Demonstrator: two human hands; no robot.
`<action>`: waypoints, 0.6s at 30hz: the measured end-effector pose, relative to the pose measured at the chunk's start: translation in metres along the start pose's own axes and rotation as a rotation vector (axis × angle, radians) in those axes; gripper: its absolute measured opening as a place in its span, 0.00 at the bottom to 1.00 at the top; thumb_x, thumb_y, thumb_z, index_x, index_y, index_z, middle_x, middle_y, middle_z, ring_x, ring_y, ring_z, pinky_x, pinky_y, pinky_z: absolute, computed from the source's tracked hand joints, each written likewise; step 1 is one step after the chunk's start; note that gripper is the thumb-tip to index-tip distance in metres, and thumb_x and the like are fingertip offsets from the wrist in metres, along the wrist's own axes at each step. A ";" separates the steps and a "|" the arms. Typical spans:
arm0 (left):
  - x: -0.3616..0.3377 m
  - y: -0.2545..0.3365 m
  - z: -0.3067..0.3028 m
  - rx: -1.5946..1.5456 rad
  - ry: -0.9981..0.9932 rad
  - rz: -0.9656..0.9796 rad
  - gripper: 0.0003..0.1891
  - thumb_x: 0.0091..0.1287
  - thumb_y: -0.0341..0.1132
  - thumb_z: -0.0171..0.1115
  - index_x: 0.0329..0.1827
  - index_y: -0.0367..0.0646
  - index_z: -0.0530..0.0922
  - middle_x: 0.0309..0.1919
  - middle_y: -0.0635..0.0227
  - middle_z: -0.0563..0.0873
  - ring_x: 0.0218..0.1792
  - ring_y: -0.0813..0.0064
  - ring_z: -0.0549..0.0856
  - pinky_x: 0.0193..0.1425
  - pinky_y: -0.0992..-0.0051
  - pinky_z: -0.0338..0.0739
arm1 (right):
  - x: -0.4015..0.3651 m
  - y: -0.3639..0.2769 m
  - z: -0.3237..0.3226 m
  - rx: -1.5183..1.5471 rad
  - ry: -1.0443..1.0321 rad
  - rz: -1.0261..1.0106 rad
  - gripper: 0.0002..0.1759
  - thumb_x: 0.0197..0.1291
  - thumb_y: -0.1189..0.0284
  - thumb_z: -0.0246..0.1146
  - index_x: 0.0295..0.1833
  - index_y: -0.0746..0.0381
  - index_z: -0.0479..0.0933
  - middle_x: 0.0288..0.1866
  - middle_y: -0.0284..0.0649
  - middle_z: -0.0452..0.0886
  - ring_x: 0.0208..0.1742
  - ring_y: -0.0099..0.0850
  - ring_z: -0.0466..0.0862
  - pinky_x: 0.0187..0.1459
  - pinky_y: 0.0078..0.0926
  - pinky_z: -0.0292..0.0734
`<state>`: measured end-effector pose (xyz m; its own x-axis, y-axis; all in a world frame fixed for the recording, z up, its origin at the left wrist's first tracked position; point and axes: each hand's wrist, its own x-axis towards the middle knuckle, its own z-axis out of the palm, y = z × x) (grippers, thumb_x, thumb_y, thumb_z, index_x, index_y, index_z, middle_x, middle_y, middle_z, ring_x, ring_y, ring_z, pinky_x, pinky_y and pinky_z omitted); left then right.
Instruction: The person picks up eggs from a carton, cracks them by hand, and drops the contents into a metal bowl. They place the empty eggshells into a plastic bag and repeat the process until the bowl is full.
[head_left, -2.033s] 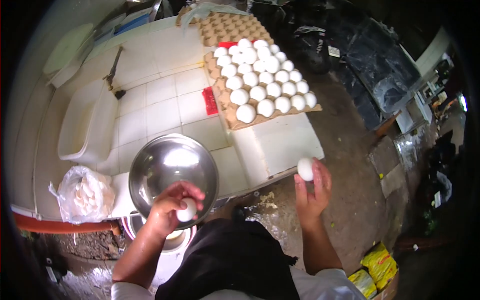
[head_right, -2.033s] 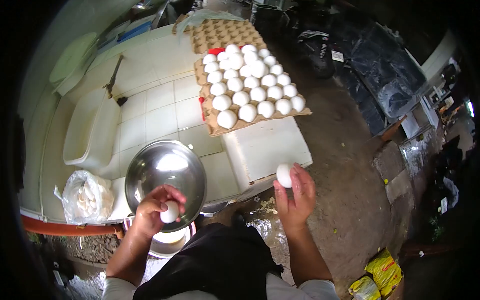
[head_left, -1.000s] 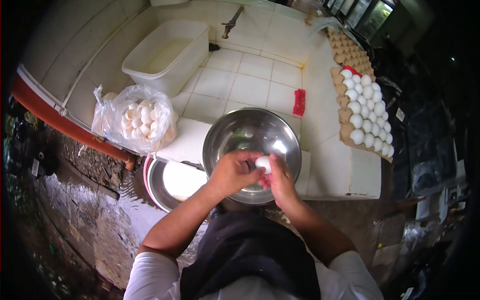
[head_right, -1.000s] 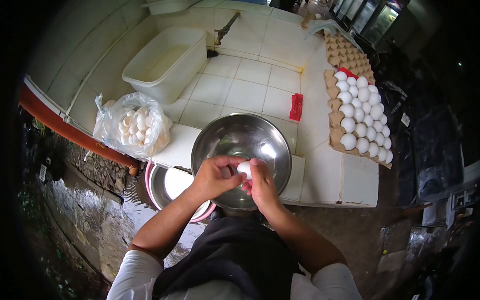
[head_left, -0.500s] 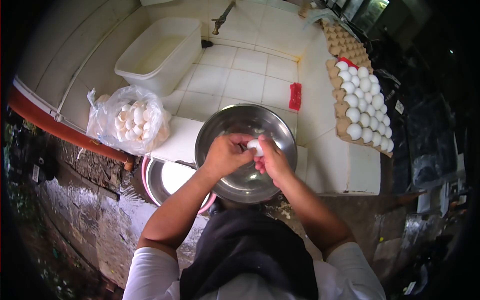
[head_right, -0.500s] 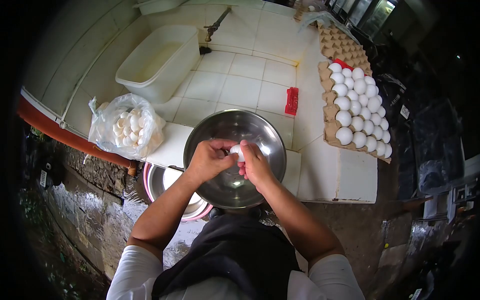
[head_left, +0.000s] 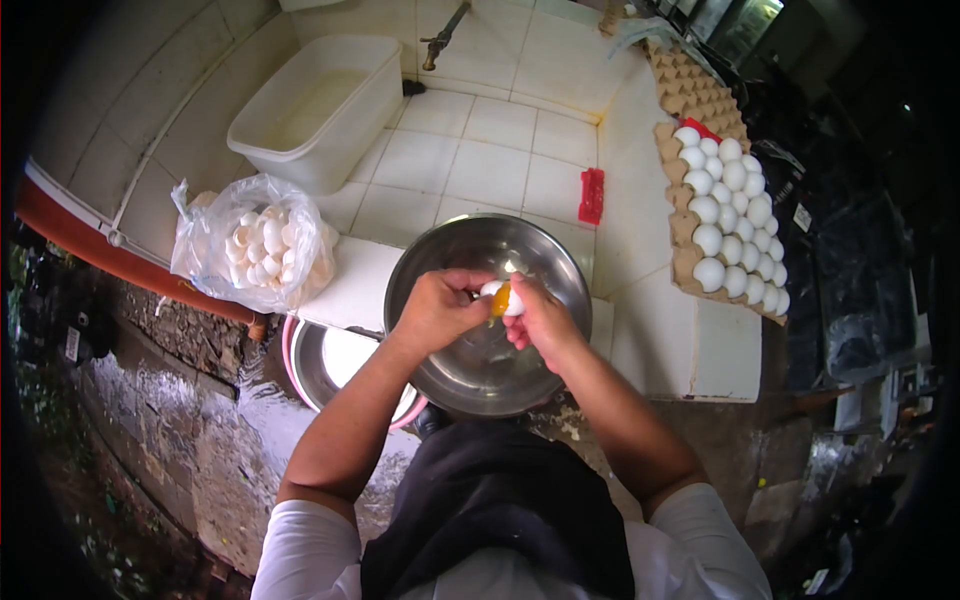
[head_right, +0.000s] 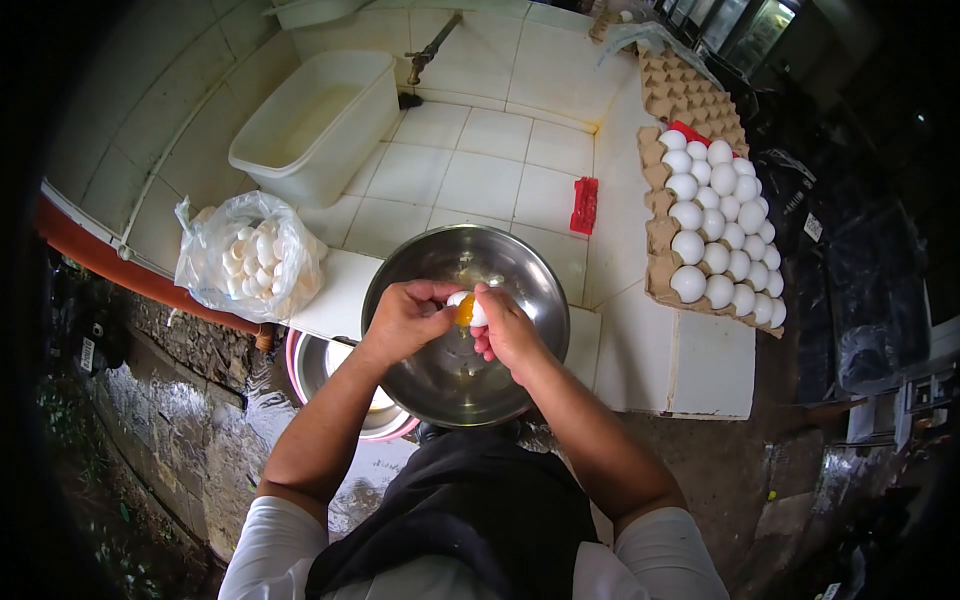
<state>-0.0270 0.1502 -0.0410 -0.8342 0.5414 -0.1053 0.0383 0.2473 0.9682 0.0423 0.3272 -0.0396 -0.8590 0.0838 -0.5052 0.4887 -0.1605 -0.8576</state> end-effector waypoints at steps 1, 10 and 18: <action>-0.001 0.001 -0.004 -0.022 -0.041 -0.034 0.17 0.58 0.32 0.68 0.50 0.36 0.86 0.31 0.70 0.87 0.29 0.86 0.78 0.37 0.80 0.75 | 0.000 -0.002 -0.001 -0.035 0.001 0.000 0.26 0.70 0.45 0.54 0.53 0.59 0.74 0.28 0.34 0.77 0.23 0.23 0.76 0.25 0.22 0.73; -0.022 0.003 -0.030 0.017 0.219 0.194 0.22 0.55 0.31 0.73 0.54 0.40 0.83 0.32 0.63 0.86 0.29 0.76 0.83 0.37 0.76 0.79 | -0.012 -0.011 -0.031 -0.492 0.325 -0.479 0.23 0.61 0.59 0.69 0.54 0.61 0.74 0.39 0.37 0.81 0.34 0.31 0.82 0.34 0.30 0.78; -0.059 0.010 -0.024 0.466 0.357 0.358 0.19 0.50 0.37 0.76 0.45 0.43 0.84 0.38 0.60 0.87 0.40 0.56 0.87 0.42 0.65 0.83 | 0.007 -0.001 0.040 0.241 -0.391 0.294 0.22 0.67 0.48 0.60 0.54 0.52 0.76 0.43 0.33 0.84 0.38 0.24 0.82 0.36 0.23 0.74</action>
<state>0.0089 0.1013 -0.0196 -0.8531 0.3757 0.3621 0.5116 0.4656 0.7221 0.0294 0.2885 -0.0385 -0.7067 -0.3635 -0.6070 0.7074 -0.3464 -0.6161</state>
